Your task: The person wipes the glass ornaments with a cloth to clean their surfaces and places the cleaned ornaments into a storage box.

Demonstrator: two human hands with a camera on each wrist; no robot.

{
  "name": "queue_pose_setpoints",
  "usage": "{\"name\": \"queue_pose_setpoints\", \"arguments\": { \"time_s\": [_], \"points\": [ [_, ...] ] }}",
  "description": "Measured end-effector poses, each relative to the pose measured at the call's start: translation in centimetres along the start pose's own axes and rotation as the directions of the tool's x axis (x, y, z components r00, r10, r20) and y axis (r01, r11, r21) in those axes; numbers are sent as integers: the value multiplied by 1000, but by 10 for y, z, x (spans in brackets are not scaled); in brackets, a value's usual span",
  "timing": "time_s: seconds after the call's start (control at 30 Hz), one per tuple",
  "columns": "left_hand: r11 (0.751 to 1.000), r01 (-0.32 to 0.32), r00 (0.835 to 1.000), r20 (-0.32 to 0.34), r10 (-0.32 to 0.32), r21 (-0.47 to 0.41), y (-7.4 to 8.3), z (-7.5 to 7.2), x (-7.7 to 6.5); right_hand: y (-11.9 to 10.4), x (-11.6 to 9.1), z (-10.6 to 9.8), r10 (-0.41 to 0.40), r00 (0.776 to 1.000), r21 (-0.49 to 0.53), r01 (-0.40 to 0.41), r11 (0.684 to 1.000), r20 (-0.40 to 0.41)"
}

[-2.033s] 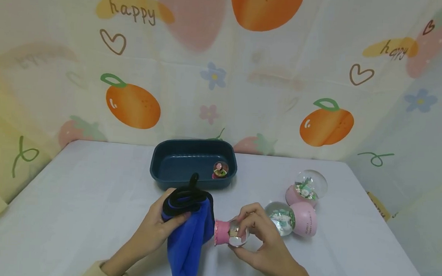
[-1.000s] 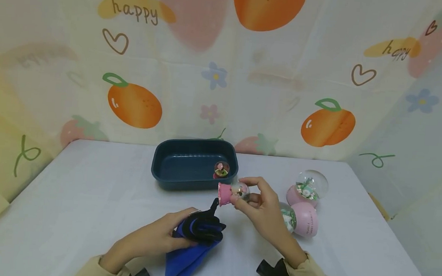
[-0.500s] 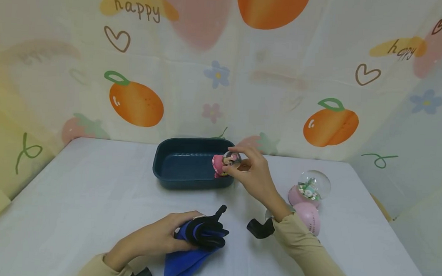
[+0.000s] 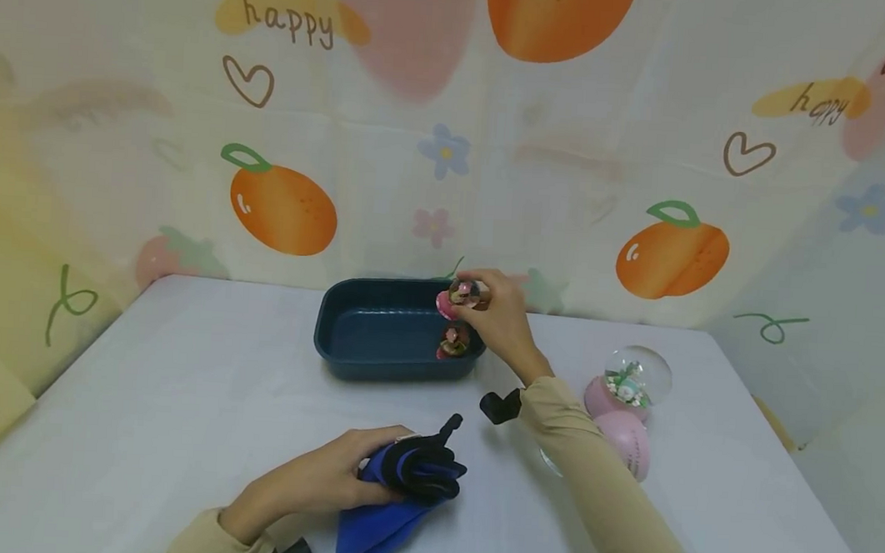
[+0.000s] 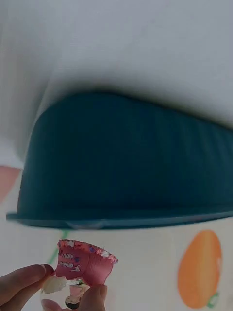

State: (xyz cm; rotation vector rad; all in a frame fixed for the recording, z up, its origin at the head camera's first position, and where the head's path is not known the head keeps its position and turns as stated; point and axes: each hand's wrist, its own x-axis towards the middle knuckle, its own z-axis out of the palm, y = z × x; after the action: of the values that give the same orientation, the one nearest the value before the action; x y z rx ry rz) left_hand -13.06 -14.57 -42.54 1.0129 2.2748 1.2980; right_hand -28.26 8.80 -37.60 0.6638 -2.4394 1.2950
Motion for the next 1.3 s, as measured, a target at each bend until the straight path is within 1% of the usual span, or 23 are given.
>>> {"name": "queue_pose_setpoints", "arguments": {
  "time_s": [0.23, 0.37, 0.5, 0.6, 0.7, 0.8, 0.93, 1.03, 1.2, 1.3],
  "points": [
    [1000, -28, 1000, -11, 29, 7, -1, 3, 0, 19, 6, 9, 81, 996, 4, -81, 997, 35],
    [1000, -21, 1000, -11, 21, 11, -1, 3, -1, 25, 8, 12, 95, 994, -15, -94, 995, 56],
    [1000, -7, 1000, -8, 7, 18, 0, 3, 0, 29, 9, 14, 77, 995, -64, -72, 995, 71],
    [1000, -11, 1000, -9, 12, 22, 1, 2, 0, 31, 11, 16, 59, 995, -117, -50, 992, 80],
    [1000, -13, 1000, -11, 14, 23, 1, 2, 0, 33, 13, 17, 39, 995, -148, -25, 989, 92],
    [1000, -11, 1000, -14, 12, 26, 0, 2, 0, 35, 15, 17, 41, 993, -164, -22, 986, 110],
    [1000, -7, 1000, -14, 7, 22, -1, 2, 1, 38, 18, 18, 74, 986, -178, -47, 983, 147],
    [1000, 4, 1000, -13, -3, 18, -1, 2, 0, 38, 19, 18, 79, 982, -195, -45, 980, 171],
    [1000, 14, 1000, -12, -13, 20, -1, 1, -1, 39, 21, 20, 67, 976, -244, -16, 970, 205],
    [1000, 7, 1000, -14, -7, 18, -1, 1, -1, 40, 21, 21, 39, 971, -278, 29, 960, 237]
  ]
}}
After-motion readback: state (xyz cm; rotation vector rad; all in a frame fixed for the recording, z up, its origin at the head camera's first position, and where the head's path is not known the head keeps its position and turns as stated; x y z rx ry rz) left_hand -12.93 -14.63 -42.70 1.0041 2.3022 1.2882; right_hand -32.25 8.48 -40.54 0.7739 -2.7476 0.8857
